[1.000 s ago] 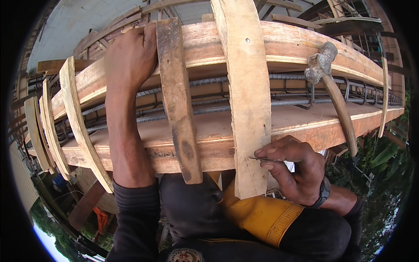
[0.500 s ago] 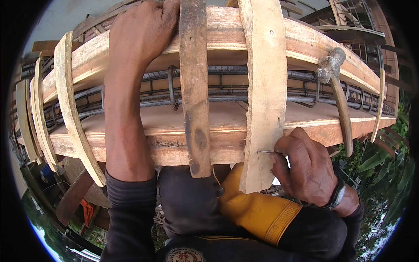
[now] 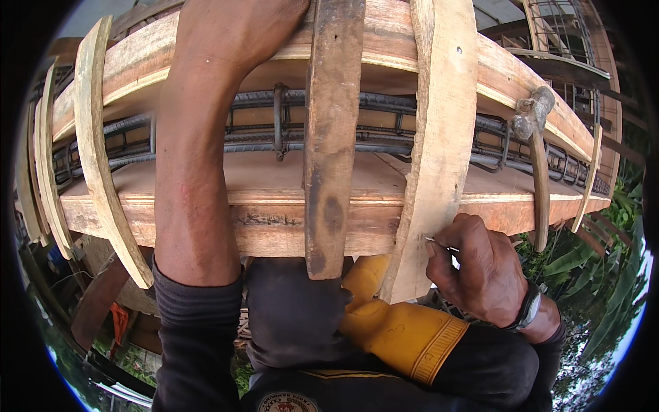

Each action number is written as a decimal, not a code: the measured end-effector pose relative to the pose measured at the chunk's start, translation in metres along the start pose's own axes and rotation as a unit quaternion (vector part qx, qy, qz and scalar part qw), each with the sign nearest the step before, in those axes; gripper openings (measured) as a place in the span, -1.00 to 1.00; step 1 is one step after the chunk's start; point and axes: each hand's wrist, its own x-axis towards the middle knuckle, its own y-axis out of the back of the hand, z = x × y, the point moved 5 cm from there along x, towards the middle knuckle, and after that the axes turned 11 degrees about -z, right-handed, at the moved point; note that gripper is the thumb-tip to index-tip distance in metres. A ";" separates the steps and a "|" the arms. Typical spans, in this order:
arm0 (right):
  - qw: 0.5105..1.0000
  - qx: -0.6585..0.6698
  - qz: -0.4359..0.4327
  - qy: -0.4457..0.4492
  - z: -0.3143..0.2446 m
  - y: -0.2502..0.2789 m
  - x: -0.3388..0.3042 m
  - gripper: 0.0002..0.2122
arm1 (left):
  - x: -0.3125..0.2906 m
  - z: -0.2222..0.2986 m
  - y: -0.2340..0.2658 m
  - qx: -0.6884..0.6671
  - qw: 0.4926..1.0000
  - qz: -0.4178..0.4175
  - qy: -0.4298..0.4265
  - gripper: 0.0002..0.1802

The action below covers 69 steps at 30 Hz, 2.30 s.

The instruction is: The person constructs wooden formwork around a rebar-reinforced concrete beam by positioning wooden slats and hammering nails into them.

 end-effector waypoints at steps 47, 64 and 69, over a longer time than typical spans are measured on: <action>0.988 -0.048 -0.027 -0.143 -0.027 0.006 0.014 -0.74 | -0.001 0.036 0.017 0.001 0.993 -0.070 0.094 -0.37; 0.884 -0.262 0.302 -0.240 0.082 0.068 -0.077 -0.50 | -0.007 0.020 0.002 0.084 0.989 0.076 -0.091 -0.38; 0.885 -0.210 0.294 -0.292 0.134 0.036 -0.087 -0.61 | -0.002 0.014 -0.001 0.045 0.996 0.055 -0.046 -0.36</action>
